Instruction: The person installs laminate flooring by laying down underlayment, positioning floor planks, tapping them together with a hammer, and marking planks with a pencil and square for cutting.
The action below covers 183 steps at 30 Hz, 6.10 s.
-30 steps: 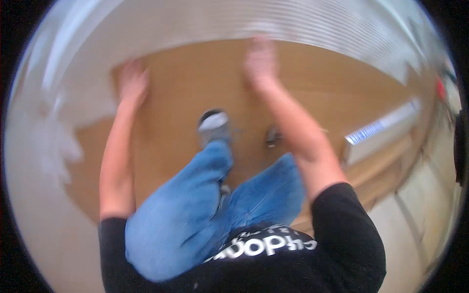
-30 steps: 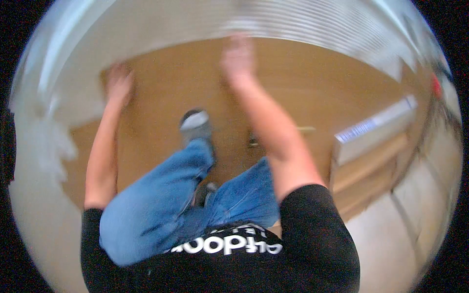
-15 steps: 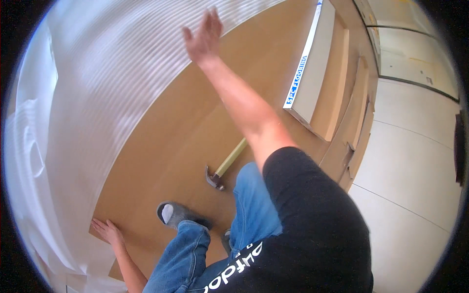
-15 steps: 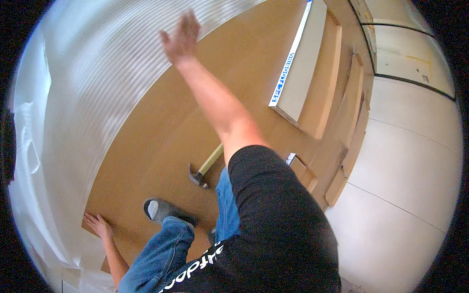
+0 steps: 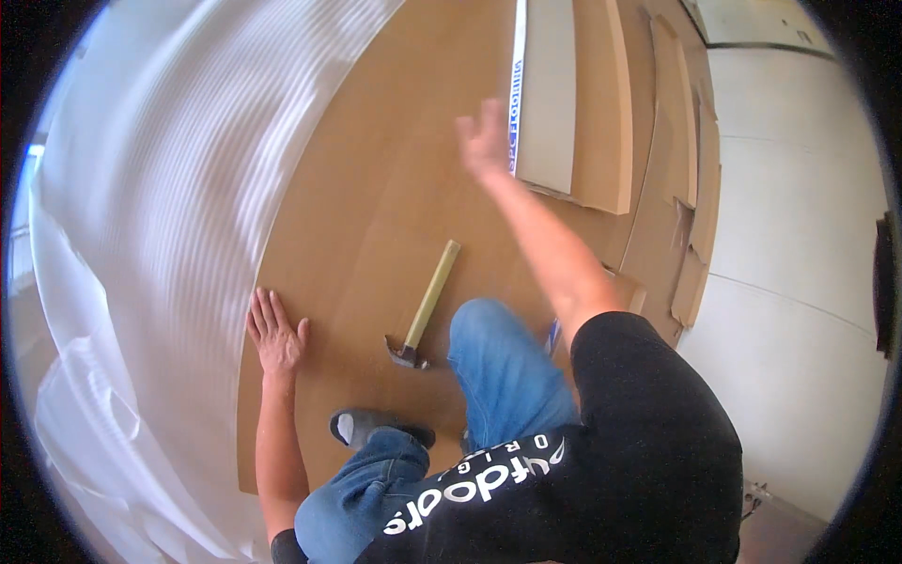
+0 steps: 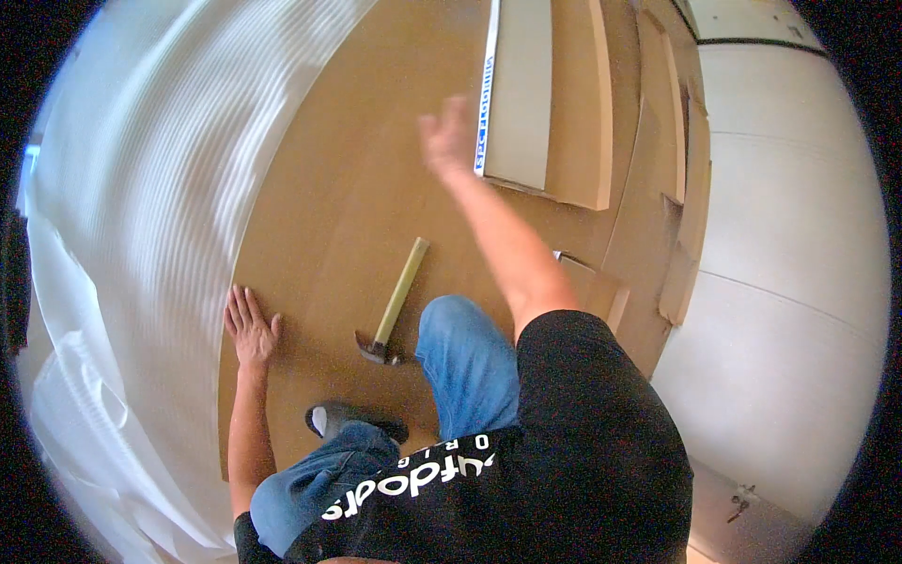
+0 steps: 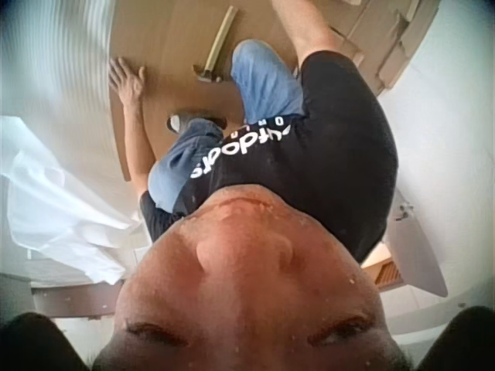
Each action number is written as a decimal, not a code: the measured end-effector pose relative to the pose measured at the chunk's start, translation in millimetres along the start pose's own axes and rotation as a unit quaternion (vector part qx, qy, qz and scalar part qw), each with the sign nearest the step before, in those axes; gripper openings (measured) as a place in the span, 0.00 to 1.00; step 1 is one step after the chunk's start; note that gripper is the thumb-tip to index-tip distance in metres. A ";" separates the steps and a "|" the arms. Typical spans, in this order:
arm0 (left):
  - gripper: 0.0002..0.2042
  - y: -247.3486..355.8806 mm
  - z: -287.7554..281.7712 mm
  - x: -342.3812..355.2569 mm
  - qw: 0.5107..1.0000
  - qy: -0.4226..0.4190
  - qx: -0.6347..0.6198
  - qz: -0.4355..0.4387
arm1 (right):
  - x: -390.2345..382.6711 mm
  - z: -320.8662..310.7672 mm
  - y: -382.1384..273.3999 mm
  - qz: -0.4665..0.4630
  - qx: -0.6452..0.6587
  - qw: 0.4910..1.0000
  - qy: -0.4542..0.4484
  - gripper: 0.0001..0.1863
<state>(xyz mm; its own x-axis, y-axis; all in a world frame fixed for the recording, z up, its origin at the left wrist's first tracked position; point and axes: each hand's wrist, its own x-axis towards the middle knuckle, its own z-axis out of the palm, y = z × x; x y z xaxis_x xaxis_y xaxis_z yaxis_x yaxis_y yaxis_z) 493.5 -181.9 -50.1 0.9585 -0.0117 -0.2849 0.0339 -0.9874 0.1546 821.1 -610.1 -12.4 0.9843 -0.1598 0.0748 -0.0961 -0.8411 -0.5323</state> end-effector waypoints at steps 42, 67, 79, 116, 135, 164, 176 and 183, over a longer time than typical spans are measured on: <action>0.50 36.7 25.0 10.9 0.967 -0.254 0.003 -0.026 | -73.3 -331.1 110.8 0.188 -0.043 0.981 -0.012 0.32; 0.39 378.0 -239.5 107.4 0.441 -0.525 -0.725 0.055 | -386.7 -387.9 -111.3 0.379 0.459 0.804 -0.002 0.25; 0.17 450.2 -272.5 -104.7 0.548 -0.236 -0.794 0.117 | -402.5 -468.9 -43.1 0.442 0.216 0.860 0.137 0.28; 0.30 70.9 -341.7 -82.6 0.999 -0.021 -0.005 -0.045 | -34.2 -359.9 45.2 -0.162 -0.258 0.953 0.009 0.35; 0.33 67.1 -295.5 143.8 0.930 -0.017 -0.154 -0.334 | 266.2 -7.0 -72.0 0.230 0.481 0.822 -0.200 0.23; 0.34 -18.5 -189.6 362.3 0.944 -0.056 -0.135 -0.296 | 377.5 133.8 -29.6 0.216 0.340 0.885 -0.232 0.24; 0.34 -13.4 -204.8 360.3 0.944 -0.080 -0.115 -0.297 | 372.0 146.0 -24.2 0.202 0.384 0.886 -0.165 0.28; 0.35 -4.8 -226.2 365.9 0.928 -0.081 -0.124 -0.343 | 391.3 121.9 -34.0 0.207 0.268 0.921 -0.191 0.29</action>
<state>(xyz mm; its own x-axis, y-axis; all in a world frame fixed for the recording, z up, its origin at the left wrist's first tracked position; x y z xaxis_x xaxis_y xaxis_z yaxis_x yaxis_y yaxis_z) 908.1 -145.7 59.0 0.6338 0.5621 -0.5315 0.7031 -0.7051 0.0927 1227.6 -581.0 -67.8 0.8693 -0.1299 -0.4769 -0.4898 -0.3566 -0.7956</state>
